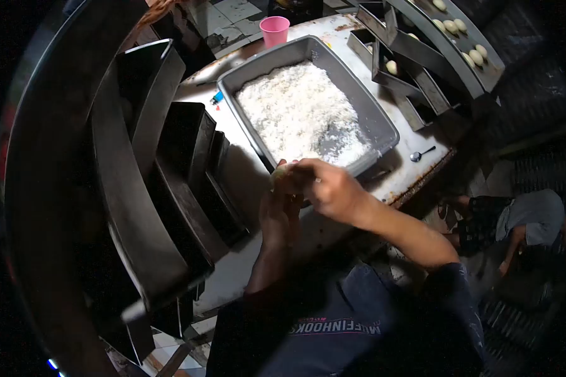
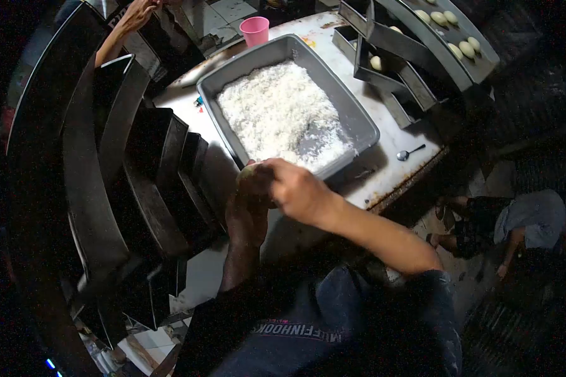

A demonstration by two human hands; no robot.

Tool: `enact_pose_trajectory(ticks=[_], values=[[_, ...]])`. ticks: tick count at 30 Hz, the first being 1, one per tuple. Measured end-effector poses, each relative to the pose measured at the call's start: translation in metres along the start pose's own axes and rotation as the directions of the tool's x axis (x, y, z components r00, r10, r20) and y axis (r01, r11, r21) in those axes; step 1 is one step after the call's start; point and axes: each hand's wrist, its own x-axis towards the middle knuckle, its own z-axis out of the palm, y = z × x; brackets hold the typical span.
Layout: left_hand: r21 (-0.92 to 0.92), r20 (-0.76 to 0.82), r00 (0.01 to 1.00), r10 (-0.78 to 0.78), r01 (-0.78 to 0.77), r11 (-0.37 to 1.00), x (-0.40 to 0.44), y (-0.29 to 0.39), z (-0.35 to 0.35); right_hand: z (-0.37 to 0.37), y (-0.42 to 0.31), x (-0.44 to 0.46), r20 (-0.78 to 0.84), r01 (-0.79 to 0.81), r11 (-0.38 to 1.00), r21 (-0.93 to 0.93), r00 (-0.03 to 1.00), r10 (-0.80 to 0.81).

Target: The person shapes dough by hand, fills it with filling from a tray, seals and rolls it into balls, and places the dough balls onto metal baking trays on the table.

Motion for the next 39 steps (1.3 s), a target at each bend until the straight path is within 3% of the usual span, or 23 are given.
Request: enact_pose_trajectory(ticks=[5, 7, 8, 11, 12, 13, 15, 16, 17, 18, 19, 21, 23, 25, 27, 29, 31, 32, 33, 35, 37, 38, 39], values=[[0.051, 0.019, 0.997, 0.07, -0.071, 0.996, -0.019, -0.019, -0.011, 0.0, -0.038, -0.035, 0.163, 0.178, 0.914, -0.364, 0.979, -0.126], [0.063, 0.046, 0.996, 0.081, -0.084, 0.995, -0.037, -0.026, -0.017, -0.009, -0.05, -0.053, 0.31, -0.051, 0.993, -0.102, 0.947, 0.081], [0.02, 0.065, 0.994, 0.093, -0.094, 0.995, -0.048, -0.027, -0.016, -0.018, -0.052, -0.057, 0.182, -0.141, 0.939, 0.315, 0.98, 0.087], [-0.063, 0.084, 0.986, 0.146, -0.141, 0.988, -0.084, -0.03, -0.01, -0.019, -0.069, -0.083, -0.263, -0.208, 0.861, 0.464, 0.896, 0.358], [-0.079, 0.108, 0.983, 0.15, -0.142, 0.987, -0.096, -0.032, -0.009, -0.012, -0.08, -0.092, -0.216, -0.333, 0.707, 0.624, 0.796, 0.565], [-0.092, 0.132, 0.979, 0.152, -0.141, 0.986, -0.108, -0.033, -0.008, -0.002, -0.074, -0.105, -0.008, -0.424, 0.508, 0.75, 0.762, 0.648], [-0.067, 0.081, 0.988, 0.129, -0.124, 0.99, -0.137, -0.046, -0.004, 0.01, -0.089, -0.125, 0.126, -0.319, 0.161, 0.934, 0.716, 0.687], [0.247, 0.088, 0.97, 0.228, -0.243, 0.938, -0.15, -0.054, -0.005, 0.019, -0.1, -0.133, -0.024, -0.25, 0.292, 0.923, 0.721, 0.692], [0.534, 0.121, 0.94, 0.318, -0.332, 0.778, -0.162, -0.062, -0.007, 0.028, -0.114, -0.138, -0.169, -0.185, 0.417, 0.89, 0.716, 0.678], [0.607, 0.246, 0.881, 0.404, -0.465, 0.644, -0.178, -0.07, -0.003, 0.02, -0.138, -0.139, -0.367, -0.199, 0.725, 0.659, 0.756, 0.541], [0.754, 0.38, 0.821, 0.426, -0.542, 0.372, -0.197, -0.068, -0.006, 0.005, -0.165, -0.144, -0.313, -0.234, 0.763, 0.603, 0.81, 0.496], [0.802, 0.582, 0.716, 0.386, -0.583, -0.129, -0.227, -0.059, -0.021, -0.005, -0.199, -0.149, -0.351, -0.165, 0.895, 0.414, 0.879, 0.324], [0.847, 0.425, 0.743, 0.517, -0.528, 0.061, -0.265, -0.048, -0.015, 0.001, -0.223, -0.151, -0.437, -0.066, 0.941, 0.331, 0.873, 0.215], [0.511, 0.251, 0.81, 0.53, -0.576, 0.638, -0.301, -0.029, -0.011, -0.003, -0.247, -0.149, -0.543, 0.106, 0.975, 0.197, 0.839, 0.018], [0.244, 0.246, 0.837, 0.489, -0.542, 0.804, -0.323, -0.011, -0.038, -0.015, -0.27, -0.146, -0.479, 0.294, 0.91, 0.292, 0.869, -0.127], [0.364, 0.309, 0.746, 0.59, -0.666, 0.651, -0.34, 0.001, -0.057, -0.014, -0.288, -0.143, -0.459, 0.364, 0.874, 0.323, 0.867, -0.191], [0.4, 0.347, 0.632, 0.693, -0.768, 0.501, -0.355, 0.009, -0.068, -0.02, -0.309, -0.139, -0.156, 0.013, 0.78, 0.625, 0.982, 0.109], [0.423, 0.359, 0.547, 0.756, -0.818, 0.39, -0.358, 0.011, -0.074, -0.018, -0.313, -0.132, 0.001, -0.119, 0.755, 0.645, 0.988, 0.154], [0.444, 0.373, 0.453, 0.81, -0.853, 0.273, -0.361, 0.014, -0.081, -0.005, -0.317, -0.128, 0.178, -0.234, 0.605, 0.761, 0.972, 0.152], [0.584, 0.47, 0.269, 0.841, -0.809, -0.068, -0.369, 0.028, -0.1, 0.009, -0.341, -0.117, 0.174, -0.226, 0.602, 0.766, 0.974, 0.144], [0.728, 0.515, 0.123, 0.848, -0.586, -0.357, -0.38, 0.046, -0.12, 0.031, -0.367, -0.101, -0.076, 0.109, 0.766, 0.634, 0.994, -0.079], [0.748, 0.523, 0.07, 0.85, -0.516, -0.418, -0.386, 0.056, -0.13, 0.039, -0.39, -0.092, -0.109, 0.184, 0.753, 0.631, 0.983, -0.149], [0.85, 0.43, 0.175, 0.886, -0.408, -0.332, -0.402, 0.064, -0.141, 0.052, -0.406, -0.083, -0.132, 0.292, 0.795, 0.532, 0.956, -0.262]])
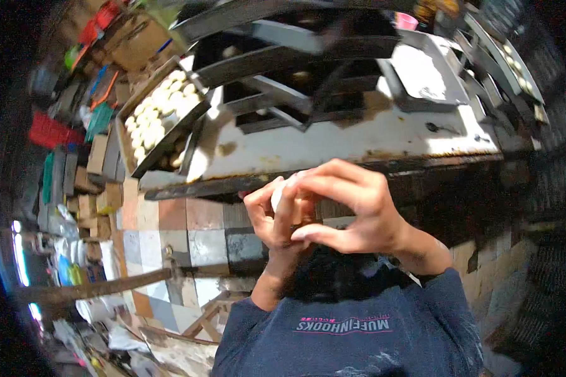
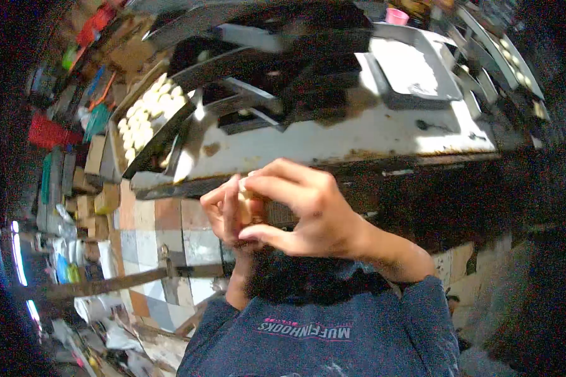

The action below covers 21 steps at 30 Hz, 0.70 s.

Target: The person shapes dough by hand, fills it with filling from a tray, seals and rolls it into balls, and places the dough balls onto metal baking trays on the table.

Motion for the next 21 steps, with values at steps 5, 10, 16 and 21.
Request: enact_pose_trajectory(ticks=[5, 10, 16, 21], values=[[-0.456, 0.05, 0.937, -0.345, 0.329, 0.827, 0.019, -0.054, -0.074, 0.094, 0.004, 0.044, 0.001, 0.207, 0.978, -0.034, 0.978, -0.207], [-0.857, 0.029, 0.974, -0.226, 0.141, 0.496, 0.035, -0.103, -0.099, 0.128, -0.008, 0.076, 0.079, -0.198, 0.973, 0.119, 0.979, 0.189], [-0.685, -0.126, 0.974, -0.188, 0.052, 0.727, 0.081, -0.11, -0.094, 0.15, -0.004, 0.087, -0.08, 0.072, 0.986, 0.148, 0.995, -0.061], [-0.807, 0.118, 0.993, -0.029, 0.113, 0.579, 0.112, -0.104, -0.053, 0.125, 0.03, 0.086, -0.214, 0.277, 0.898, 0.343, 0.954, -0.212]])
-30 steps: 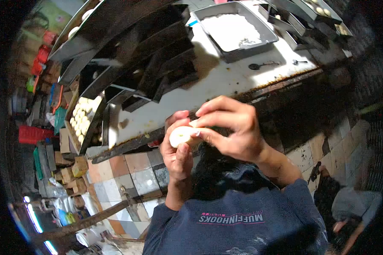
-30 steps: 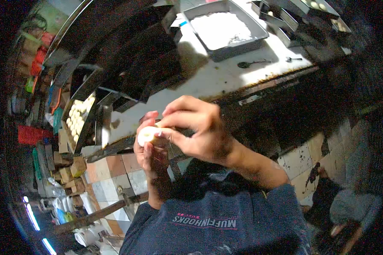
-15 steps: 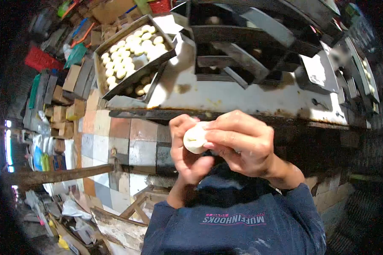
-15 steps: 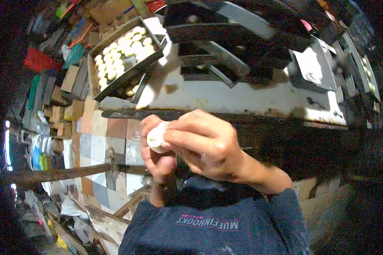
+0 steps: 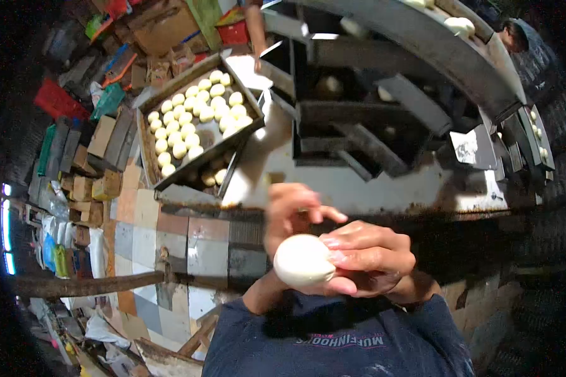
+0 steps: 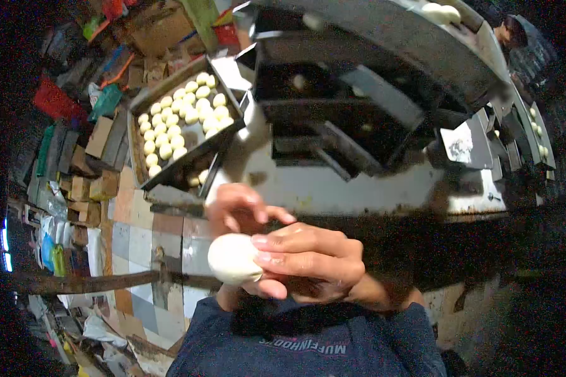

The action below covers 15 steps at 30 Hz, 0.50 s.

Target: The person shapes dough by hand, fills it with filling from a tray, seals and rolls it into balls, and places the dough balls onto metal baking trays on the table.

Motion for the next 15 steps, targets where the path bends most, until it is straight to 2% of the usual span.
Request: enact_pose_trajectory(ticks=[1, 3, 4, 5, 7, 8, 9, 11, 12, 13, 14, 15], values=[[-0.039, 0.013, 0.997, -0.077, 0.077, 0.996, 0.013, 0.002, 0.013, -0.009, 0.003, 0.003, 0.018, -0.068, 0.992, 0.106, 0.998, 0.067], [-0.035, 0.26, 0.946, 0.191, -0.189, 0.981, 0.049, -0.011, 0.021, -0.039, -0.004, 0.012, 0.18, -0.212, 0.977, -0.028, 0.96, 0.214], [0.046, 0.183, 0.951, 0.247, -0.259, 0.965, 0.055, -0.015, 0.031, -0.055, -0.006, 0.026, 0.197, -0.119, 0.979, -0.166, 0.969, 0.151], [0.135, 0.182, 0.95, 0.256, -0.282, 0.95, 0.064, -0.015, 0.036, -0.071, -0.022, 0.048, 0.307, -0.011, 0.907, -0.421, 0.939, 0.153], [0.133, 0.02, 0.992, 0.127, -0.128, 0.983, 0.068, -0.023, 0.059, -0.1, -0.033, 0.056, 0.188, 0.113, 0.798, -0.591, 0.982, 0.001], [0.433, 0.199, 0.965, 0.168, -0.241, 0.869, 0.082, -0.027, 0.07, -0.111, -0.041, 0.063, 0.176, 0.205, 0.745, -0.635, 0.977, -0.118], [0.319, 0.307, 0.948, 0.082, -0.184, 0.93, 0.087, -0.035, 0.077, -0.119, -0.042, 0.069, 0.23, 0.327, 0.705, -0.629, 0.945, -0.232], [0.327, 0.349, 0.934, 0.077, -0.199, 0.924, 0.074, -0.062, 0.102, -0.142, -0.055, 0.094, 0.617, 0.626, 0.551, -0.552, 0.751, -0.234], [0.341, 0.388, 0.92, 0.052, -0.196, 0.919, 0.068, -0.076, 0.117, -0.146, -0.053, 0.1, 0.673, 0.626, 0.58, -0.521, 0.72, -0.172], [0.356, 0.425, 0.905, 0.026, -0.193, 0.914, 0.067, -0.087, 0.125, -0.154, -0.052, 0.107, 0.692, 0.677, 0.528, -0.512, 0.69, -0.214], [0.148, 0.314, 0.903, -0.293, 0.258, 0.955, 0.091, -0.051, 0.137, -0.167, -0.052, 0.117, 0.76, 0.753, 0.483, -0.447, 0.604, -0.239], [0.143, 0.302, 0.911, -0.28, 0.247, 0.958, 0.101, -0.048, 0.136, -0.181, -0.054, 0.131, 0.821, 0.82, 0.436, -0.371, 0.509, -0.258]])
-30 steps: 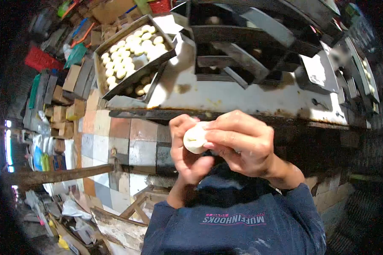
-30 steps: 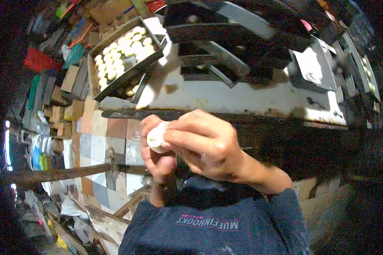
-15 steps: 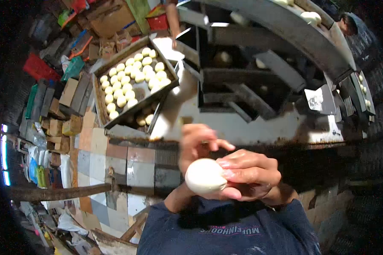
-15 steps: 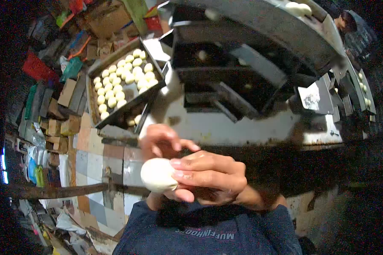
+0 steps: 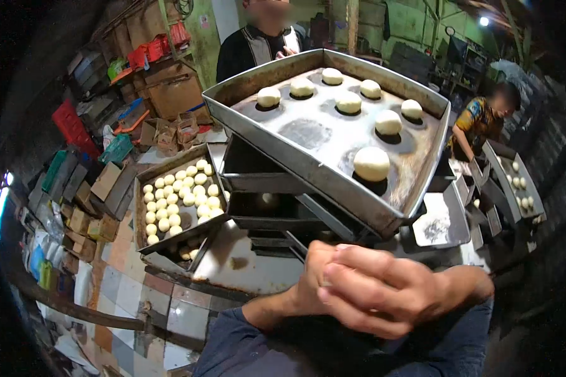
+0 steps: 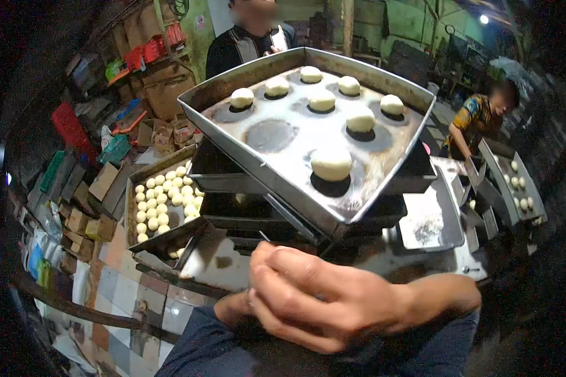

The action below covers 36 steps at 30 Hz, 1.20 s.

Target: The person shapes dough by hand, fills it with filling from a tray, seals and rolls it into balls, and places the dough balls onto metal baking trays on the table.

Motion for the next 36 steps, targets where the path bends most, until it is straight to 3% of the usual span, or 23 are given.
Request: enact_pose_trajectory(ticks=[2, 4, 6, 8, 10, 11, 13, 14, 16, 17, 18, 19, 20, 21, 22, 24, 26, 28, 30, 32, 34, 35, 36], values=[[-0.042, 0.152, 0.94, 0.304, -0.301, 0.953, 0.011, 0.004, -0.005, -0.027, 0.023, 0.006, -0.031, -0.196, 0.915, 0.352, 0.975, 0.221], [0.094, 0.037, 0.968, 0.25, -0.252, 0.963, 0.012, 0.013, -0.001, -0.044, 0.053, 0.012, -0.069, -0.295, 0.827, 0.478, 0.926, 0.37], [0.29, 0.072, 0.976, 0.206, -0.218, 0.932, 0.017, 0.016, -0.009, -0.048, 0.101, 0.03, -0.022, -0.356, 0.846, 0.397, 0.918, 0.396], [0.325, 0.055, 0.977, 0.204, -0.211, 0.922, 0.016, 0.004, -0.007, -0.029, 0.15, 0.052, 0.054, -0.465, 0.751, 0.468, 0.864, 0.501], [0.358, 0.042, 0.978, 0.206, -0.208, 0.91, 0.014, -0.003, -0.004, 0.02, 0.191, 0.061, 0.029, -0.545, 0.741, 0.392, 0.812, 0.583], [0.381, 0.03, 0.968, 0.25, -0.243, 0.892, 0.012, -0.005, -0.003, 0.041, 0.203, 0.058, 0.116, -0.49, 0.803, 0.339, 0.869, 0.481], [0.41, 0.023, 0.956, 0.292, -0.276, 0.87, 0.005, -0.006, -0.005, 0.068, 0.198, 0.051, 0.718, -0.602, 0.787, 0.136, 0.607, 0.34], [0.369, 0.006, 0.976, 0.219, -0.205, 0.907, -0.001, -0.004, -0.008, 0.095, 0.191, 0.014, 0.423, -0.453, 0.845, 0.283, 0.85, 0.314], [0.335, -0.033, 0.991, 0.131, -0.113, 0.936, -0.012, -0.004, -0.02, 0.074, 0.197, 0.033, 0.653, -0.596, 0.784, 0.171, 0.665, 0.363], [0.34, -0.038, 0.993, 0.112, -0.093, 0.936, -0.02, -0.004, -0.028, 0.052, 0.202, 0.055, 0.814, -0.829, 0.52, 0.207, 0.441, 0.379], [0.348, -0.046, 0.994, 0.101, -0.079, 0.934, -0.028, -0.005, -0.035, 0.052, 0.214, 0.054, 0.58, -0.577, 0.765, 0.287, 0.74, 0.34], [0.329, -0.108, 0.978, 0.177, -0.133, 0.935, -0.035, -0.007, -0.038, 0.054, 0.228, 0.062, 0.332, -0.331, 0.923, 0.197, 0.908, 0.254], [0.337, -0.118, 0.977, 0.177, -0.128, 0.933, -0.044, 0.0, -0.046, 0.054, 0.247, 0.062, 0.169, -0.36, 0.933, 0.001, 0.92, 0.355], [0.386, -0.099, 0.981, 0.165, -0.115, 0.915, -0.055, 0.008, -0.056, 0.038, 0.251, 0.085, 0.106, -0.387, 0.922, -0.02, 0.916, 0.387], [0.432, -0.082, 0.985, 0.15, -0.1, 0.896, -0.067, 0.016, -0.064, 0.027, 0.276, 0.087, 0.098, -0.5, 0.862, 0.078, 0.865, 0.493], [0.464, -0.187, 0.967, 0.175, -0.07, 0.883, -0.095, 0.03, -0.078, 0.008, 0.208, 0.165, -0.009, -0.613, 0.769, 0.183, 0.781, 0.624], [0.485, -0.26, 0.944, 0.201, -0.052, 0.873, -0.128, 0.047, -0.094, 0.015, 0.165, 0.216, -0.03, -0.387, 0.911, 0.144, 0.918, 0.395], [0.507, -0.301, 0.906, 0.296, -0.111, 0.855, -0.158, 0.067, -0.109, 0.044, 0.095, 0.266, 0.041, 0.016, 1.0, 0.024, 0.999, -0.017], [0.516, -0.383, 0.841, 0.382, -0.148, 0.844, -0.191, 0.09, -0.115, 0.081, 0.016, 0.308, 0.142, 0.441, 0.896, -0.055, 0.891, -0.43], [0.676, -0.453, 0.689, 0.565, -0.147, 0.722, -0.227, 0.11, -0.114, 0.11, -0.067, 0.341, 0.121, 0.702, 0.712, 0.031, 0.704, -0.699], [0.894, -0.425, 0.465, 0.776, 0.081, 0.441, -0.269, 0.136, -0.105, 0.125, -0.146, 0.365, -0.098, 0.795, 0.532, 0.291, 0.578, -0.81], [0.919, -0.394, 0.408, 0.824, 0.178, 0.351, -0.295, 0.157, -0.096, 0.127, -0.177, 0.37, -0.182, 0.706, 0.49, 0.511, 0.647, -0.741], [0.93, -0.342, 0.368, 0.865, 0.264, 0.256, -0.318, 0.175, -0.088, 0.119, -0.207, 0.382, -0.317, 0.85, 0.327, 0.413, 0.471, -0.823]])
